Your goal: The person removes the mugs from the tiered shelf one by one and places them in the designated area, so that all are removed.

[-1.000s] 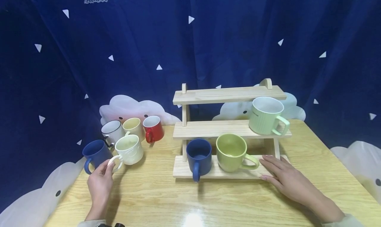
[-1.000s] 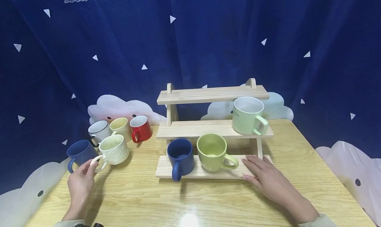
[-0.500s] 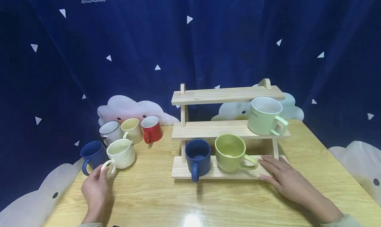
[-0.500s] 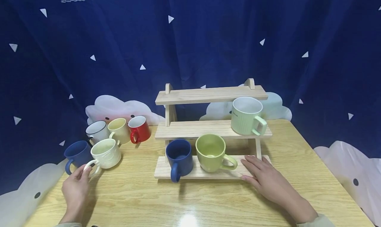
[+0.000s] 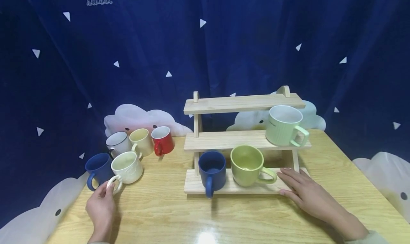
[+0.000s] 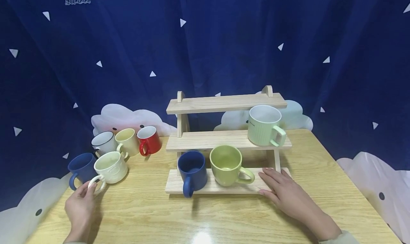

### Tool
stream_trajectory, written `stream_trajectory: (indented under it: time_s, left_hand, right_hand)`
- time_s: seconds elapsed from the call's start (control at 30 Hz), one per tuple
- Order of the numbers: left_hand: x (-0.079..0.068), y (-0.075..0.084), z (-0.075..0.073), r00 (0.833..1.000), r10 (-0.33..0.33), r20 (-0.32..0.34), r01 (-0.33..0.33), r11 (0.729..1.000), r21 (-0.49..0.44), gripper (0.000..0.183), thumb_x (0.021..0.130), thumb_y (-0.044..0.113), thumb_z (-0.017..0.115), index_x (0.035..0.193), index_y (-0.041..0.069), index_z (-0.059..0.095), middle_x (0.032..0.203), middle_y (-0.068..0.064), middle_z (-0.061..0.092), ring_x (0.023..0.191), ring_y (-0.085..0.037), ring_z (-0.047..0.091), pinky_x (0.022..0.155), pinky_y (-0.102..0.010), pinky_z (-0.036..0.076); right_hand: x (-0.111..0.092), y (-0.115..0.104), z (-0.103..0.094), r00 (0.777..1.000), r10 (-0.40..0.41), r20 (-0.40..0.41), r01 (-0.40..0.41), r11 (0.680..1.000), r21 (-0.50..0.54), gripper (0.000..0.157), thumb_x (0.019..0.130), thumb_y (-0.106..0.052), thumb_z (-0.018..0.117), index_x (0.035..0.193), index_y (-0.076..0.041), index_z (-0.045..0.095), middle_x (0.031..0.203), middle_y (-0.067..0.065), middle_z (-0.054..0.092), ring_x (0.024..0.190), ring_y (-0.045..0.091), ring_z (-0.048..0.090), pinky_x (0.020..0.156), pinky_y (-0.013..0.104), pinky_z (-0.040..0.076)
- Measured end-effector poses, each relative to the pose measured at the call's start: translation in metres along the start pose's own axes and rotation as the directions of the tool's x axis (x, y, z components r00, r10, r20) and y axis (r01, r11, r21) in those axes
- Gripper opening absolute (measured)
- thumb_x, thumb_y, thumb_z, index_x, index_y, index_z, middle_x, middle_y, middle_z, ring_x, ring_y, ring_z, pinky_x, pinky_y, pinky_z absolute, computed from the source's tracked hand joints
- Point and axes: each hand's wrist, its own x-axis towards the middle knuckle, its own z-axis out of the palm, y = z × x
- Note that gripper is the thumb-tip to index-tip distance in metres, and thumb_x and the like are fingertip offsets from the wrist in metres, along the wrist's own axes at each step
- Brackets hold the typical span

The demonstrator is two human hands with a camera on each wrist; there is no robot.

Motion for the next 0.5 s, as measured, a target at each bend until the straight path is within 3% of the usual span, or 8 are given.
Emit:
stream_trajectory:
  time_s: [0.17, 0.33, 0.5]
  left_hand:
    - [-0.0011, -0.0030, 0.0000, 1.000, -0.011, -0.019, 0.011, 1.000, 0.006, 0.025, 0.094, 0.014, 0.068, 0.113, -0.002, 0.070, 0.103, -0.024, 0.069, 0.063, 0.029, 0.037, 0.060, -0.005, 0.035]
    - [-0.0037, -0.0034, 0.0011, 1.000, -0.004, 0.016, 0.004, 1.000, 0.006, 0.025, 0.094, 0.014, 0.067, 0.113, -0.002, 0.069, 0.103, -0.024, 0.069, 0.064, 0.029, 0.037, 0.064, -0.017, 0.039]
    - [-0.0047, -0.0039, 0.0031, 0.999, 0.022, 0.042, -0.023, 1.000, 0.007, 0.025, 0.094, 0.014, 0.067, 0.113, -0.003, 0.069, 0.103, -0.024, 0.069, 0.065, 0.030, 0.038, 0.064, -0.013, 0.039]
  right_hand:
    - [0.0008, 0.0000, -0.0004, 1.000, -0.004, -0.002, 0.004, 1.000, -0.001, 0.053, 0.090, -0.034, 0.071, 0.135, -0.009, 0.059, 0.137, 0.009, 0.055, 0.124, 0.034, 0.050, 0.119, 0.039, 0.014]
    - [0.0006, -0.0002, 0.0001, 1.000, 0.006, 0.001, -0.006, 1.000, -0.002, 0.052, 0.090, -0.034, 0.071, 0.134, -0.009, 0.060, 0.137, 0.009, 0.055, 0.124, 0.033, 0.050, 0.118, 0.041, 0.018]
    - [0.0000, -0.0005, 0.0007, 1.000, 0.013, -0.002, -0.013, 1.000, -0.003, 0.052, 0.089, -0.034, 0.071, 0.133, -0.009, 0.060, 0.137, 0.008, 0.055, 0.125, 0.032, 0.050, 0.118, 0.039, 0.017]
